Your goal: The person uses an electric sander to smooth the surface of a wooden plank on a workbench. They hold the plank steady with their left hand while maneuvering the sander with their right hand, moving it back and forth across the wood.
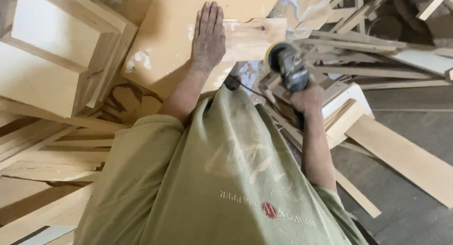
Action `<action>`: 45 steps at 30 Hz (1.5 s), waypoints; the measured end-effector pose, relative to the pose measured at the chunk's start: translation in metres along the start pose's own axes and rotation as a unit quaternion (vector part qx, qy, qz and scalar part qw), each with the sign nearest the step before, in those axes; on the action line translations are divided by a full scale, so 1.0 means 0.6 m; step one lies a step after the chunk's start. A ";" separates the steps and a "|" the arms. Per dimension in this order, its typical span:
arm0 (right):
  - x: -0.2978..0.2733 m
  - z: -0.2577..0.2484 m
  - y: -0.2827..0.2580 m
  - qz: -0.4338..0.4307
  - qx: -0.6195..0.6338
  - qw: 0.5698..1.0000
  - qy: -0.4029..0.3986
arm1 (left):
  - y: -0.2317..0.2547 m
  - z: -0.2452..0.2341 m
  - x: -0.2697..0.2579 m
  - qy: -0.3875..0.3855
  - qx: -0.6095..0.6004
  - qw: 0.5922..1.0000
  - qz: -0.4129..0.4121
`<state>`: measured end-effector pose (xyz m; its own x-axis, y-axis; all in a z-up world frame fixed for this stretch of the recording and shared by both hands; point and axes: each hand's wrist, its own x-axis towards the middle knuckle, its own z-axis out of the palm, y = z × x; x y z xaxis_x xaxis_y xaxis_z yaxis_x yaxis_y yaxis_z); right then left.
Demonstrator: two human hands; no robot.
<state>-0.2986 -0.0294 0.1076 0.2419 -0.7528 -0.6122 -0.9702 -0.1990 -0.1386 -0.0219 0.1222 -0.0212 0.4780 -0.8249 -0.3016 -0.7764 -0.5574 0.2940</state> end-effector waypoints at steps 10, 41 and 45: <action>-0.069 -0.026 -0.102 -0.045 0.034 0.993 -0.102 | 0.000 0.019 0.003 0.043 0.001 0.999 0.010; -0.040 0.084 0.177 0.005 0.475 0.879 0.046 | 0.029 0.048 0.023 0.215 -0.067 0.970 0.088; -0.050 0.110 0.207 0.006 0.657 0.751 0.071 | 0.067 0.020 0.024 0.170 0.137 0.969 0.116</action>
<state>-0.4276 0.0101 0.0574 0.1425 -0.8273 -0.5434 -0.1305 0.5285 -0.8388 -0.0511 0.0892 -0.0246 0.3484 -0.9345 0.0734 -0.9371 -0.3453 0.0517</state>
